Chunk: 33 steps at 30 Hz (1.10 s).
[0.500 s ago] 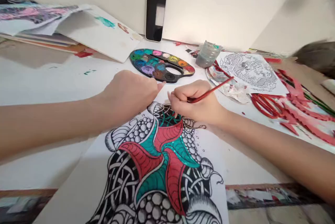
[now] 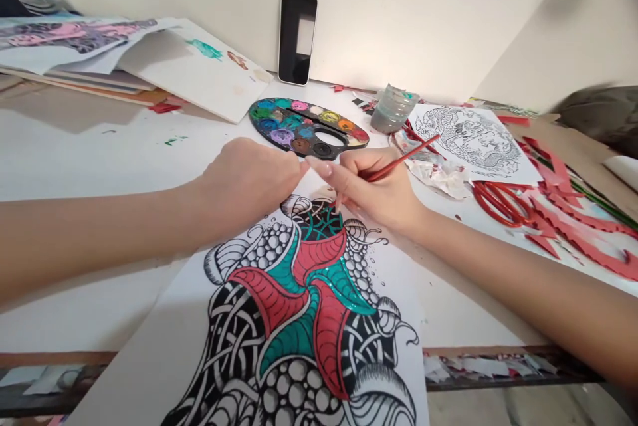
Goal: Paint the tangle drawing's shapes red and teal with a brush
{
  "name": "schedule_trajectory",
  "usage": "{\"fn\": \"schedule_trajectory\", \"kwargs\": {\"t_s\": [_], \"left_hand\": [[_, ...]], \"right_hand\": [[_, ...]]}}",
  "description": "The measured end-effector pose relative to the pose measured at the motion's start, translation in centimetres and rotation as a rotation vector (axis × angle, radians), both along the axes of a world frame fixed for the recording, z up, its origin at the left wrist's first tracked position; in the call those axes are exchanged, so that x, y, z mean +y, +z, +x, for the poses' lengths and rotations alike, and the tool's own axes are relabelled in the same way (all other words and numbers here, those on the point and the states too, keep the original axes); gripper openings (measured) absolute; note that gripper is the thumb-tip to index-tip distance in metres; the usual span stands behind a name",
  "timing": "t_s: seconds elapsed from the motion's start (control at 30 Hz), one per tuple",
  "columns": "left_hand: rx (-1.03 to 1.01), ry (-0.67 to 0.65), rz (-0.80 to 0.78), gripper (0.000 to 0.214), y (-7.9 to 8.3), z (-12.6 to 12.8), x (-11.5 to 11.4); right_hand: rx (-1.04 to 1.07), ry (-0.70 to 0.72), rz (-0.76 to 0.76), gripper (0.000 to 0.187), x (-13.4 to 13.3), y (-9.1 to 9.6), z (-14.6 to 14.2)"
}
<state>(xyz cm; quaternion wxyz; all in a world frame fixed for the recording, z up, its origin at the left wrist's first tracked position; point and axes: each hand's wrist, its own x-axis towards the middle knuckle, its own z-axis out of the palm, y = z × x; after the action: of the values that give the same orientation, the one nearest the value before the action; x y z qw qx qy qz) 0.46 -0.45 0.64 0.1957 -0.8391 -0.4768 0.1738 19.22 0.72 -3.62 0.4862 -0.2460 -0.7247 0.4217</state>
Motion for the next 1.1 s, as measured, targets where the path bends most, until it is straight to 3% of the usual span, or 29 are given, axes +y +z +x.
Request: {"fn": "schedule_trajectory", "kwargs": {"t_s": [0.4, 0.9, 1.1], "left_hand": [[-0.090, 0.014, 0.031, 0.037, -0.07, 0.10, 0.10], [-0.049, -0.013, 0.053, 0.036, -0.21, 0.08, 0.10], [-0.001, -0.040, 0.065, 0.036, -0.11, -0.15, 0.08]], "right_hand": [[-0.138, 0.013, 0.162, 0.052, 0.10, -0.30, 0.44], [-0.154, 0.031, 0.101, 0.049, 0.12, -0.09, 0.43], [-0.084, 0.016, 0.043, 0.062, 0.46, 0.04, 0.42]]}}
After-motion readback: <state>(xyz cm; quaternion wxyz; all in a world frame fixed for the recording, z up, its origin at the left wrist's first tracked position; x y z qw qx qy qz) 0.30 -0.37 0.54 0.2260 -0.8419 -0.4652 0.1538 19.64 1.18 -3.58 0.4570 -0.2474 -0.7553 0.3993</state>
